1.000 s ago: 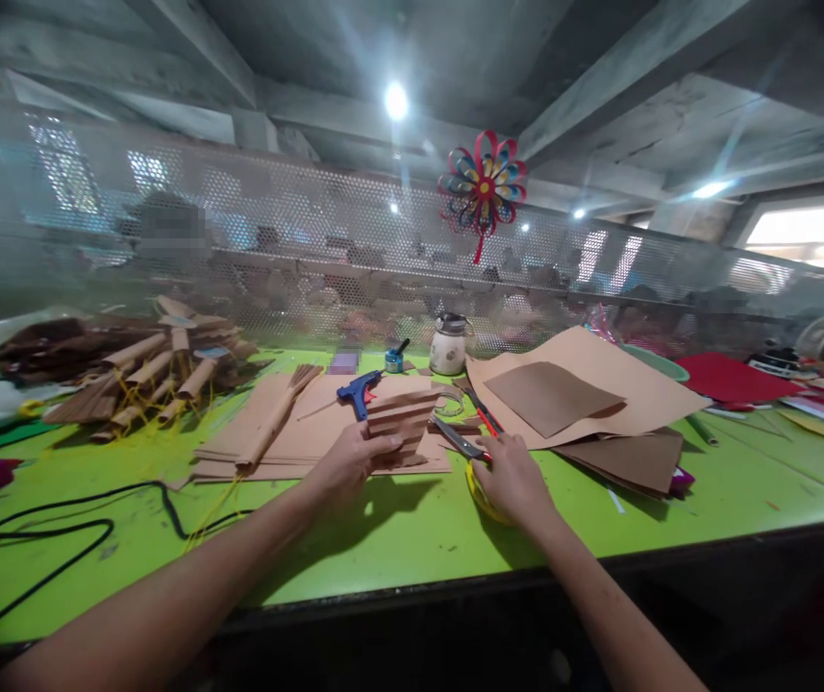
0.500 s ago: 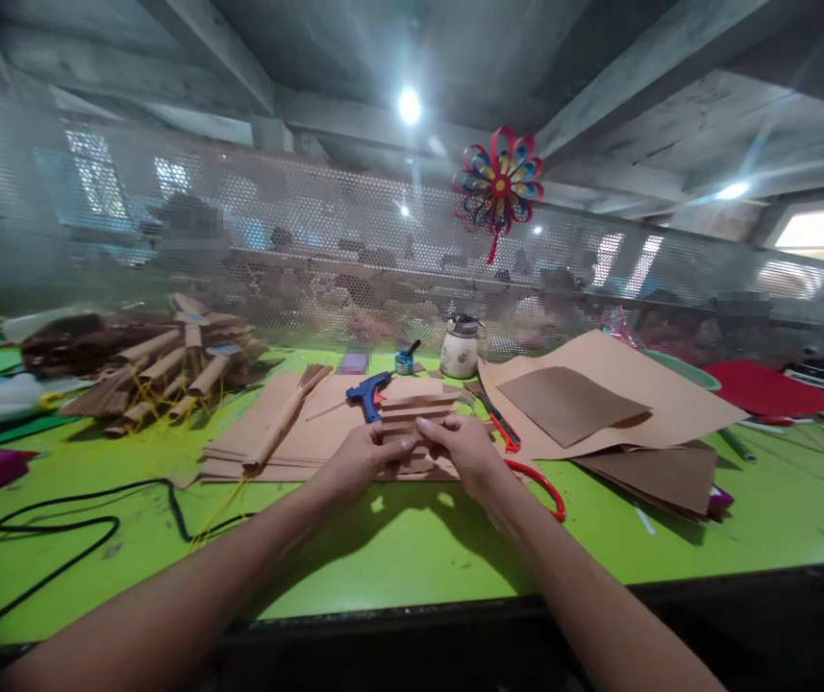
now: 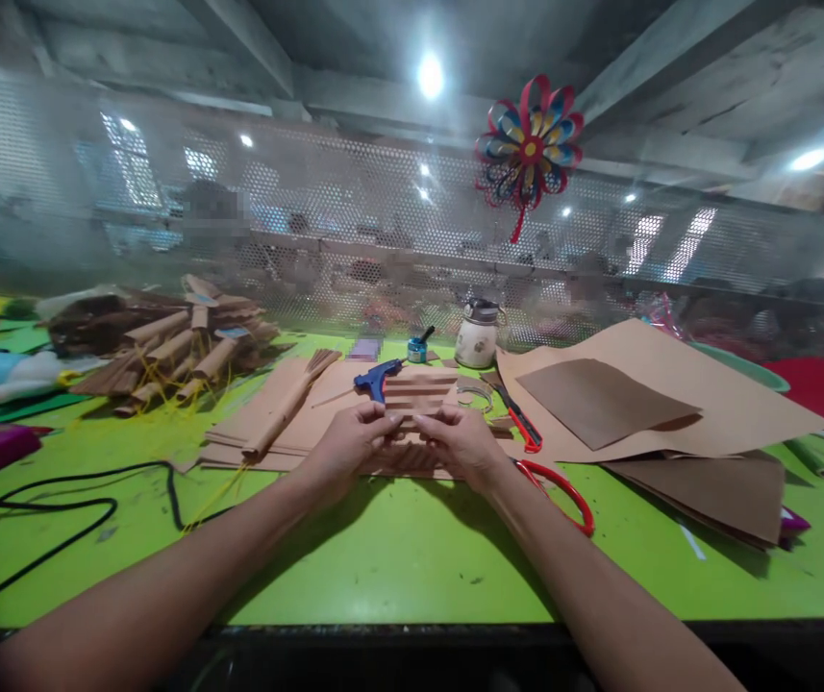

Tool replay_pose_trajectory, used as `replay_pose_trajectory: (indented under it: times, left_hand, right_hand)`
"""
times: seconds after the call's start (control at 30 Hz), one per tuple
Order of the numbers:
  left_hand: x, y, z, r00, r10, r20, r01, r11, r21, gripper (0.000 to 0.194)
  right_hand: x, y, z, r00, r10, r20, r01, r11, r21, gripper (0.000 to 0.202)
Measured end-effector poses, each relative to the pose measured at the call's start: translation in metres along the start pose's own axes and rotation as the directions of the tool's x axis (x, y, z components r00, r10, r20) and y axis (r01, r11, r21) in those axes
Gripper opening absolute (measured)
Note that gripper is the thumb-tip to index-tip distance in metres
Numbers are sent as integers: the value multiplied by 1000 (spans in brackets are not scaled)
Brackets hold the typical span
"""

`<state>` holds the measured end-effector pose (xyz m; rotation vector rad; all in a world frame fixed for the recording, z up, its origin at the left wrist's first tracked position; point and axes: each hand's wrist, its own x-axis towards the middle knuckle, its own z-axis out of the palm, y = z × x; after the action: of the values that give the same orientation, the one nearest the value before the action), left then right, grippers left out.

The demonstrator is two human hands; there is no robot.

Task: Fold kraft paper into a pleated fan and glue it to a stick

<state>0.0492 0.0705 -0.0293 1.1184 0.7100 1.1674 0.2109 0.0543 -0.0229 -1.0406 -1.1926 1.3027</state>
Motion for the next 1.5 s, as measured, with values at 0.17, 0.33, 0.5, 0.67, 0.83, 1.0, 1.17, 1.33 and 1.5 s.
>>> replay_pose_trajectory:
  times: [0.17, 0.33, 0.5, 0.67, 0.83, 1.0, 1.17, 1.33, 1.5]
  left_hand:
    - [0, 4, 1, 1000, -5, -11, 5, 1000, -12, 17]
    - [1, 17, 0, 974, 196, -109, -180, 973, 142, 21]
    - [7, 21, -3, 954, 283, -94, -246, 925, 290, 21]
    - [13, 11, -9, 948, 302, -104, -239, 887, 394, 17]
    - [14, 7, -9, 956, 282, -85, -224, 882, 416, 20]
    - [11, 8, -6, 973, 224, -55, -180, 886, 427, 22]
    - [11, 9, -8, 963, 248, -102, -174, 867, 467, 23]
    - [15, 5, -12, 967, 237, -97, -161, 857, 490, 25]
    - [17, 4, -14, 969, 221, -115, -134, 852, 507, 24]
  right_hand:
    - [-1, 2, -4, 996, -86, -17, 84, 991, -103, 37]
    - [1, 3, -4, 995, -89, 43, 94, 982, -164, 31]
    - [-3, 7, -3, 988, -9, 157, 42, 977, -210, 29]
    - [-3, 11, -4, 968, 0, 249, 56, 974, -220, 35]
    - [-6, 12, 2, 975, -42, 220, 85, 977, -193, 34]
    - [-7, 13, 3, 989, -23, 148, 38, 994, -101, 34]
    - [-2, 12, -6, 951, 117, 286, -112, 993, -35, 35]
    - [0, 12, -6, 954, 146, 261, -150, 989, -4, 33]
    - [9, 12, -14, 994, 23, 107, -10, 993, -120, 40]
